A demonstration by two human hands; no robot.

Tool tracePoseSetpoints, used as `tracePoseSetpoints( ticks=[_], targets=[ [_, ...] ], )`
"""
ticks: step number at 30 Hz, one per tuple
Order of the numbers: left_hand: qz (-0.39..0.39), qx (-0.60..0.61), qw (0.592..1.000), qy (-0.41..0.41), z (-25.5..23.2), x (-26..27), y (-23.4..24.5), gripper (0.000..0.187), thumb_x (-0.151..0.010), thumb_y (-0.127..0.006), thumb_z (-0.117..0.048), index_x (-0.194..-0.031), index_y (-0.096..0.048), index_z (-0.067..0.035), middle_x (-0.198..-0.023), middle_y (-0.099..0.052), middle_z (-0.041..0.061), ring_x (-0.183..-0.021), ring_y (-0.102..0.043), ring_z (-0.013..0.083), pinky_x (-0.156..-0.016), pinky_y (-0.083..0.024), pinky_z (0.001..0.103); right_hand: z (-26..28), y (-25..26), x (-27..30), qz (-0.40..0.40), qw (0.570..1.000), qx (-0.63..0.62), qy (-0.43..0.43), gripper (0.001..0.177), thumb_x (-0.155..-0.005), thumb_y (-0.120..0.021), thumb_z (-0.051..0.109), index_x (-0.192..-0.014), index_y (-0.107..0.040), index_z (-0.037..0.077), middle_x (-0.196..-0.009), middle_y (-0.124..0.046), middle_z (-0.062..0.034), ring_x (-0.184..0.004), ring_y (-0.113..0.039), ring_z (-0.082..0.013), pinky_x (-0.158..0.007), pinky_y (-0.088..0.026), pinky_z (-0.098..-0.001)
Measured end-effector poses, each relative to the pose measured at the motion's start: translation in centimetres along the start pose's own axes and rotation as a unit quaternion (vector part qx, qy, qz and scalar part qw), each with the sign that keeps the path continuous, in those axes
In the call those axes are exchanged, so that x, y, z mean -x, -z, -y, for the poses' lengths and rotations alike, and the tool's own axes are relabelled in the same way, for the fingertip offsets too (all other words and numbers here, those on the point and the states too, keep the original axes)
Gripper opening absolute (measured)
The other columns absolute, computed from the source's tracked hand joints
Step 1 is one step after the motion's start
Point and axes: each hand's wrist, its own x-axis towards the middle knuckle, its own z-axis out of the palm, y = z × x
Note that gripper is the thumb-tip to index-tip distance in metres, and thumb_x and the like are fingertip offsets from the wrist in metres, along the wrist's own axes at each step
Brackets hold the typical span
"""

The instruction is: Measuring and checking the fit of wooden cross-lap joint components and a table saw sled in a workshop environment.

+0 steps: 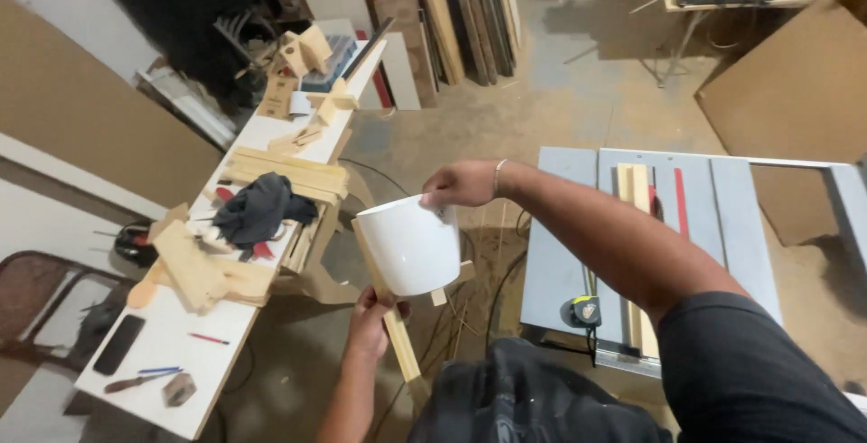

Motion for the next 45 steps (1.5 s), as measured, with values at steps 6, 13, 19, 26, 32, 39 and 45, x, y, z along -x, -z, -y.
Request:
tracePoseSetpoints(
  ticks=[6, 13, 19, 26, 32, 39, 45],
  targets=[
    [-0.038, -0.031, 0.999, -0.005, 1.7, -0.5, 0.1, 0.036, -0.078, -0.075, 0.002, -0.113, -0.067, -0.001, -0.095, -0.065, 0.019, -0.077, -0.075, 0.0417, -0.075, -0.064, 0.062, -5.8, -0.9, -2.7, -0.003, 0.999, -0.054, 0.002, 0.030, -0.100, -0.063, 0.046, -0.110, -0.080, 0.023, -0.100, -0.079, 0.0025, -0.099, -0.072, -0.0172, -0.102, -0.051, -0.0391],
    [-0.030, -0.010, 0.999, -0.007, 1.7, -0.1, -0.7, 0.041, -0.075, -0.081, 0.001, -0.114, -0.069, -0.001, -0.095, -0.066, 0.018, -0.078, -0.075, 0.0424, -0.073, -0.063, 0.062, -2.7, -0.1, 0.0, 0.005, 0.994, -0.111, -0.002, 0.024, -0.102, -0.064, 0.036, -0.097, -0.081, 0.019, -0.065, -0.063, 0.0091, -0.057, -0.054, -0.0053, -0.057, -0.044, -0.0210],
    [-0.045, 0.015, 0.998, -0.048, 2.7, 0.3, -1.2, 0.038, -0.074, -0.078, 0.006, -0.111, -0.071, 0.000, -0.094, -0.065, 0.018, -0.081, -0.073, 0.0408, -0.074, -0.063, 0.060, -5.0, -0.1, -0.6, 0.013, 0.994, -0.108, 0.010, 0.026, -0.102, -0.062, 0.028, -0.091, -0.079, 0.010, -0.057, -0.056, 0.0007, -0.052, -0.054, -0.0114, -0.055, -0.047, -0.0268],
    [-0.026, 0.005, 0.998, -0.055, -1.5, 4.5, -5.1, 0.028, -0.070, -0.081, 0.002, -0.096, -0.072, -0.002, -0.082, -0.066, 0.012, -0.074, -0.070, 0.0275, -0.070, -0.062, 0.045, -4.6, -0.1, 0.0, -0.023, 0.993, -0.089, -0.072, 0.032, -0.099, -0.064, 0.027, -0.118, -0.079, 0.007, -0.050, -0.060, -0.0127, -0.047, -0.056, -0.0244, -0.057, -0.050, -0.0368],
    [-0.015, 0.005, 0.998, -0.063, -1.4, 4.1, -4.7, 0.031, -0.069, -0.082, 0.001, -0.098, -0.072, -0.002, -0.083, -0.068, 0.013, -0.074, -0.071, 0.0298, -0.069, -0.062, 0.046, -6.7, -0.4, -1.3, -0.027, 0.992, -0.100, -0.067, 0.033, -0.099, -0.065, 0.030, -0.115, -0.081, 0.005, -0.049, -0.062, -0.0141, -0.048, -0.058, -0.0255, -0.059, -0.050, -0.0382],
    [-0.010, 0.034, 0.999, -0.039, -1.0, 3.5, -3.6, 0.033, -0.073, -0.081, 0.003, -0.104, -0.070, 0.002, -0.086, -0.069, 0.019, -0.070, -0.074, 0.0395, -0.064, -0.064, 0.053, -4.8, -0.7, -1.1, -0.022, 0.993, -0.102, -0.064, 0.032, -0.098, -0.069, 0.032, -0.105, -0.084, 0.005, -0.050, -0.063, -0.0149, -0.048, -0.058, -0.0254, -0.059, -0.051, -0.0381],
    [-0.018, 0.029, 0.998, -0.058, -1.8, 4.2, -3.4, 0.035, -0.071, -0.084, 0.004, -0.103, -0.069, 0.005, -0.083, -0.067, 0.022, -0.067, -0.074, 0.0401, -0.060, -0.064, 0.051, -3.4, -1.1, -0.6, -0.042, 0.993, -0.095, -0.061, 0.025, -0.091, -0.077, 0.028, -0.100, -0.083, 0.006, -0.057, -0.071, -0.0162, -0.056, -0.069, -0.0267, -0.064, -0.057, -0.0378]
  ],
)
